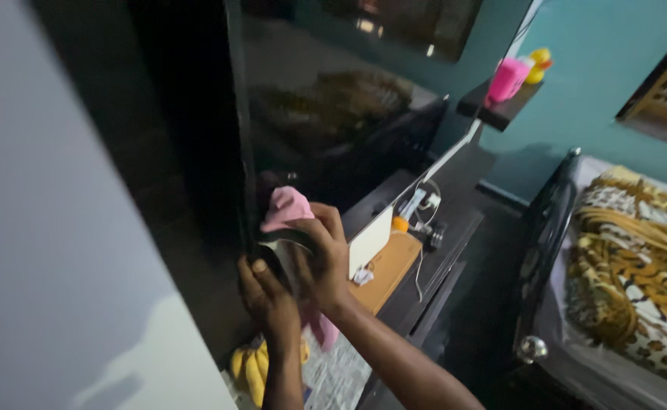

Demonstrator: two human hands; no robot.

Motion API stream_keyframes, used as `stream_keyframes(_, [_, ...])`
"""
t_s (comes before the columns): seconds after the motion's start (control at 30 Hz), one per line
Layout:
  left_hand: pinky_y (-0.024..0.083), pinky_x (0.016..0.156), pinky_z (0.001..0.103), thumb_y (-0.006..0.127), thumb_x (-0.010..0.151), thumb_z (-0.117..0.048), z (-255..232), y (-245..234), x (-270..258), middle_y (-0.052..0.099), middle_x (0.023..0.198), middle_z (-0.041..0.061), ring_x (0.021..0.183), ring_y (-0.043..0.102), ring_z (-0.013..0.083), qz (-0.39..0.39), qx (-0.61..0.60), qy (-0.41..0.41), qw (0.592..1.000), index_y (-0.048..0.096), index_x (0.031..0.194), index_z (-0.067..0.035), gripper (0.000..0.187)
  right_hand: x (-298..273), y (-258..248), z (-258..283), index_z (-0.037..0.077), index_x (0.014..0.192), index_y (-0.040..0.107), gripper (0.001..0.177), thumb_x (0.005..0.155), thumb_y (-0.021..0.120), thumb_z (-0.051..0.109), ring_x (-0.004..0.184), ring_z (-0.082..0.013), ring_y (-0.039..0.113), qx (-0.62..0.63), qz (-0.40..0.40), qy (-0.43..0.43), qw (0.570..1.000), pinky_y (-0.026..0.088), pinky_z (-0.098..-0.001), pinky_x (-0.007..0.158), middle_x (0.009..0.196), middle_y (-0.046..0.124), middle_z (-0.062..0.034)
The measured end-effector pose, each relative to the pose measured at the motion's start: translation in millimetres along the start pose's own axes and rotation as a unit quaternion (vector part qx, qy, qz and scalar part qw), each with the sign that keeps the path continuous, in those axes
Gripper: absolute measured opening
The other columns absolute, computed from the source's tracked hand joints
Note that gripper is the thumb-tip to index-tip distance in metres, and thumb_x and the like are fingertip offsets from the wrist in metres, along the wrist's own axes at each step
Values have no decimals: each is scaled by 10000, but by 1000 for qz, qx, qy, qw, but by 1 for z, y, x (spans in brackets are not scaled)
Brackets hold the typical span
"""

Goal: The person wipes the front and edges of a flat-screen TV with a pink cloth, then cleans a white router and a cardboard box on the TV stand. The person uses a pink cloth to wipe the surfaces.

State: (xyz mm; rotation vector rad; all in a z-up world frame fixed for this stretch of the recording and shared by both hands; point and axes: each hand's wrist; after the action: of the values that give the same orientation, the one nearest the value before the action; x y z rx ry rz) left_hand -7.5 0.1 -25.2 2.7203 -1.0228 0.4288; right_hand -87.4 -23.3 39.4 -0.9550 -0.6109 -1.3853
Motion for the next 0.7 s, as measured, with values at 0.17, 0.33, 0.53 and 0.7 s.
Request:
stream_keyframes(0.17, [386,1125,482,482,1075,-311,-60,-14,-18,534,1445,281,1328,516,426,-95,16,129,987,481,1442,70,530,32,-38,22,34,1198,512,321,915,620,-71,1088,-216,611,84,-111,-22,990,549,-298,893,1197,531,-114])
stream_keyframes(0.33, [388,1218,473,573,1038,-338,-132,-25,-25,518,1487,259,1418,517,376,24,-71,299,951,399,1432,23,562,97,-73,72,74,1176,471,279,975,606,-66,1027,-146,637,178,-190,-93,961,573,-263,838,1156,549,-71])
stream_keyframes(0.53, [474,1054,455,750,939,-286,-187,12,-21,486,1451,314,1281,565,346,419,-319,130,840,198,1536,23,870,155,-97,131,55,1189,467,281,1027,646,-89,991,-99,584,160,-210,-176,948,484,-215,839,1088,548,-54])
stream_keyframes(0.7, [467,1085,472,734,945,-274,-203,39,2,512,1464,277,1320,570,342,450,-261,105,847,267,1535,-3,800,246,-132,119,21,1145,484,255,1031,690,-76,1101,-145,606,164,-221,-280,920,529,-262,949,1106,495,-47])
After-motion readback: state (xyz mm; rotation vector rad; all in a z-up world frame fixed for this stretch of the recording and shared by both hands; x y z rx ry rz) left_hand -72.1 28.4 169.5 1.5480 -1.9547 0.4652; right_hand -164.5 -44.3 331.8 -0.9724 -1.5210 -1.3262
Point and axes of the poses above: each hand's wrist, its own x-axis towards the middle knuckle, its own y-axis out of the palm, z = x × y
